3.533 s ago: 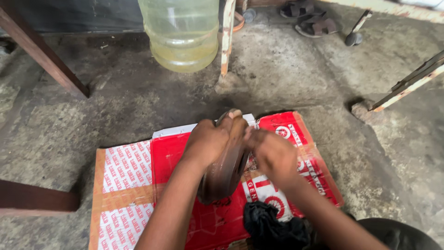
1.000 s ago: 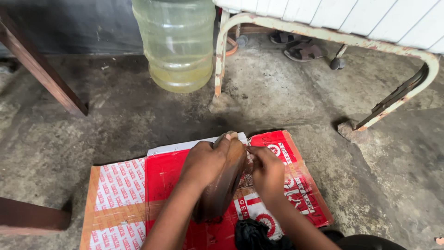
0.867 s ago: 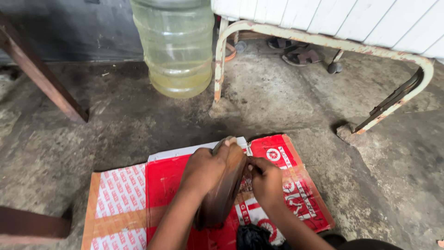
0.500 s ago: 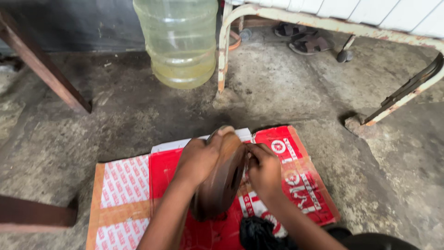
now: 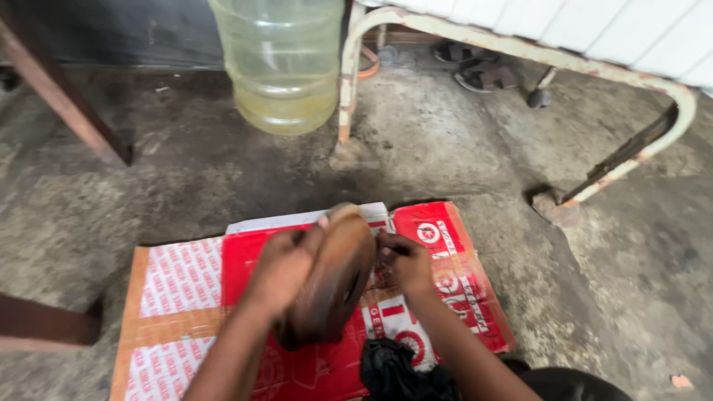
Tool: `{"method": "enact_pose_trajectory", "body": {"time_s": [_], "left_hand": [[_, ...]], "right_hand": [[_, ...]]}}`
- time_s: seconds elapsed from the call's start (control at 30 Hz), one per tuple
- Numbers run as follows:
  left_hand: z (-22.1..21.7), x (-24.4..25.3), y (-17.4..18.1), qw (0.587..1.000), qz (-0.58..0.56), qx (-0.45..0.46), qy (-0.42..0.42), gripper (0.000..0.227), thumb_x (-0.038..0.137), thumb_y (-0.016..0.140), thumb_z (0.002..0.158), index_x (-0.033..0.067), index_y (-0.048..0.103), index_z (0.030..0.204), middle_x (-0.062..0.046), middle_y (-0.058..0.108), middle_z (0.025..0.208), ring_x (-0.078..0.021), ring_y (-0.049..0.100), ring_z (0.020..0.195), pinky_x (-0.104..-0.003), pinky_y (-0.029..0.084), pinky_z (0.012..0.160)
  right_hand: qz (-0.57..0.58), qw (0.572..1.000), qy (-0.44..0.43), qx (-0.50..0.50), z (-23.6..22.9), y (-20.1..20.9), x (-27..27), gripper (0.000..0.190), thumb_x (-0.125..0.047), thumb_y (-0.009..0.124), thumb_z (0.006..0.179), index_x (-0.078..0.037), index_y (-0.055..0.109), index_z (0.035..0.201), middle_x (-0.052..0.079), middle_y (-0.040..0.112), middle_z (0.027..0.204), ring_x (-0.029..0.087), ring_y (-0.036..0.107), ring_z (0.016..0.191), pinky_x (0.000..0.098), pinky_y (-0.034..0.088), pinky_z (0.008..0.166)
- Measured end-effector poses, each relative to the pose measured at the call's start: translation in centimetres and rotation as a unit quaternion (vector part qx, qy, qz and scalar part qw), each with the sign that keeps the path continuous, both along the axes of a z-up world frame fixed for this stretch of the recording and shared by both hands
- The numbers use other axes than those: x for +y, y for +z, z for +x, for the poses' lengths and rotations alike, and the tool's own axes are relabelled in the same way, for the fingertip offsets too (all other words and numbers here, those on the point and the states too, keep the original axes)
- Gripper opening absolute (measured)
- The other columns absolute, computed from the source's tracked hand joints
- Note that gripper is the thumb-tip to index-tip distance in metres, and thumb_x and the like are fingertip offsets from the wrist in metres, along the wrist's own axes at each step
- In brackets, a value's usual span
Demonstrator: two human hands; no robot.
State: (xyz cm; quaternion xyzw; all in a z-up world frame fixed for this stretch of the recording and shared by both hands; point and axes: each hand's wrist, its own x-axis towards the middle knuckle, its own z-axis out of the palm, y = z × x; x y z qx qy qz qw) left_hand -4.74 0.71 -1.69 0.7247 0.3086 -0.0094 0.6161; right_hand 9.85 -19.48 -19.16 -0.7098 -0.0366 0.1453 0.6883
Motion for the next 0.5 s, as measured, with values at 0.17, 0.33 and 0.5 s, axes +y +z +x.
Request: {"method": "enact_pose_trajectory", "body": {"time_s": [0.17, 0.33, 0.5], "left_hand": [[-1.9, -1.3, -1.7, 0.983, -0.002, -0.136, -0.123, 0.048, 0.049, 0.066, 0.094, 0.0038, 0.079, 0.105, -0.008, 0.071, 0.077, -0.0162, 0.062, 0.07, -0.04, 0.05, 0.062], [-1.0, -2.7, 0.2, 0.966, 0.186, -0.112, -0.144, 0.049, 0.047, 0.059, 0.093, 0.0006, 0.075, 0.091, -0.018, 0.074, 0.078, -0.0291, 0.072, 0.074, -0.044, 0.054, 0.067], [-0.8, -7.5, 4.6, 0.894, 0.425, -0.004, -0.139, 0.053, 0.053, 0.054, 0.093, 0.0029, 0.07, 0.091, -0.024, 0.072, 0.087, -0.0433, 0.072, 0.086, -0.051, 0.055, 0.08]], "right_hand": [[0.1, 0.99, -0.007, 0.102, 2.6, 0.4, 0.6, 0.038, 0.002, 0.048, 0.093, -0.002, 0.071, 0.124, 0.013, 0.075, 0.115, 0.02, 0.073, 0.1, 0.0361, 0.059, 0.088], [0.03, 0.998, 0.011, -0.048, 3.1, 1.6, -0.8, 0.031, 0.005, 0.053, 0.096, -0.001, 0.071, 0.12, 0.013, 0.074, 0.114, 0.021, 0.069, 0.105, 0.0341, 0.054, 0.096], [0.069, 0.968, 0.098, -0.22, 3.1, 4.1, 1.0, 0.03, 0.015, 0.049, 0.09, 0.004, 0.066, 0.111, 0.013, 0.072, 0.111, 0.021, 0.069, 0.107, 0.0328, 0.054, 0.099]]}}
